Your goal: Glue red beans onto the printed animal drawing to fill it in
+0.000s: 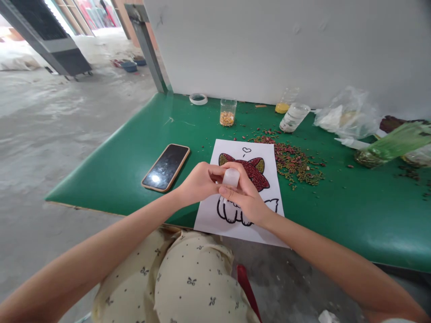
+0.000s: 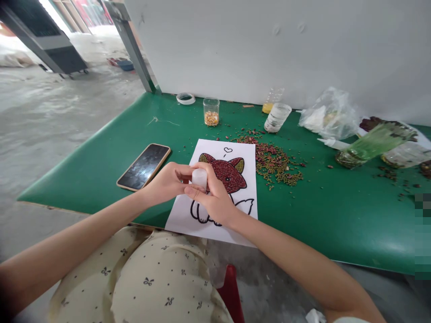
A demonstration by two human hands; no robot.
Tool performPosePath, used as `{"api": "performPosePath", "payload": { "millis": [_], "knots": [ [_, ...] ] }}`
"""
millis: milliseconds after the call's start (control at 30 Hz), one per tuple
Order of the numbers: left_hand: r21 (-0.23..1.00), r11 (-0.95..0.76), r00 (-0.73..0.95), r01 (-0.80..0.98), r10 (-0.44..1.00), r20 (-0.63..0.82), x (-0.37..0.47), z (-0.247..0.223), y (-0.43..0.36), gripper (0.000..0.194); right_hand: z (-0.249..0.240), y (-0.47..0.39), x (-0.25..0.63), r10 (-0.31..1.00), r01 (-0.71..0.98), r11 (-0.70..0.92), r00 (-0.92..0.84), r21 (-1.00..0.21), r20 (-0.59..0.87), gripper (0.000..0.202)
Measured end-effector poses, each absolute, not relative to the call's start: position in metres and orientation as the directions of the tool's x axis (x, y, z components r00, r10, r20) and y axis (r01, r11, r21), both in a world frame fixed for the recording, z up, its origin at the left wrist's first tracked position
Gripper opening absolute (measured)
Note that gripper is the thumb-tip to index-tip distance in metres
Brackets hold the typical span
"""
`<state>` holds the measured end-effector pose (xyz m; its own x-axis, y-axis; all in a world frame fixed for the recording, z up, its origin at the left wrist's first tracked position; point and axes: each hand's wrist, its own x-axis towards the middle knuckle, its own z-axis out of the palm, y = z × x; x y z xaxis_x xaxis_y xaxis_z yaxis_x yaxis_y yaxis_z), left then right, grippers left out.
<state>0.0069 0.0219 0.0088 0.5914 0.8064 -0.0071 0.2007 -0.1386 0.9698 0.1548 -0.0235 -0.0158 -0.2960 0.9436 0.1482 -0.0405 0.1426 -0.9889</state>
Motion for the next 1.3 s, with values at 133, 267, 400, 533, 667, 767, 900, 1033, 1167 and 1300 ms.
{"api": "performPosePath", "payload": {
  "millis": [133,267,400,533,667,767,900,1033,1167,1300],
  "knots": [
    [0.97,-0.142,0.59,0.198,0.807,-0.002,0.0066,0.0084,0.0214,0.016,-0.0148,-0.0247,0.1543,0.944,-0.039,0.169,-0.281,-0.985,0.174,0.039],
    [0.975,-0.133,0.592,0.18,0.806,0.001,0.0072,0.0062,0.0219,0.016,-0.0153,-0.0248,0.1551,0.947,0.001,0.18,-0.271,-0.984,0.173,0.041],
    [0.978,-0.116,0.592,0.175,0.806,-0.01,0.0077,0.004,0.0224,0.015,-0.0177,-0.0241,0.1559,0.95,0.027,0.18,-0.263,-0.983,0.167,0.041],
    [0.98,-0.104,0.59,0.169,0.807,-0.017,0.0073,0.0033,0.0218,0.015,-0.0187,-0.0236,0.1561,0.948,0.032,0.186,-0.268,-0.982,0.171,0.041],
    [0.979,-0.108,0.586,0.173,0.811,-0.014,0.0072,0.0044,0.0209,0.014,-0.0175,-0.0237,0.1561,0.946,0.024,0.188,-0.275,-0.982,0.174,0.04],
    [0.978,-0.115,0.584,0.176,0.812,-0.01,0.0073,0.0052,0.0208,0.015,-0.0167,-0.024,0.1562,0.949,0.031,0.177,-0.271,-0.984,0.162,0.041],
    [0.977,-0.116,0.583,0.178,0.812,-0.01,0.0072,0.0045,0.0214,0.015,-0.0169,-0.0244,0.1562,0.952,0.052,0.169,-0.268,-0.984,0.149,0.042],
    [0.976,-0.125,0.583,0.178,0.812,-0.002,0.0069,0.0028,0.0222,0.015,-0.0175,-0.0241,0.1562,0.951,0.048,0.171,-0.27,-0.984,0.152,0.041],
    [0.981,-0.103,0.586,0.166,0.81,-0.014,0.0067,0.0023,0.0225,0.017,-0.0175,-0.0237,0.156,0.948,0.046,0.184,-0.272,-0.982,0.165,0.041],
    [0.984,-0.088,0.584,0.157,0.811,-0.021,0.0069,0.0022,0.022,0.015,-0.0175,-0.0238,0.1559,0.948,0.058,0.195,-0.266,-0.979,0.173,0.041]
  ]
}}
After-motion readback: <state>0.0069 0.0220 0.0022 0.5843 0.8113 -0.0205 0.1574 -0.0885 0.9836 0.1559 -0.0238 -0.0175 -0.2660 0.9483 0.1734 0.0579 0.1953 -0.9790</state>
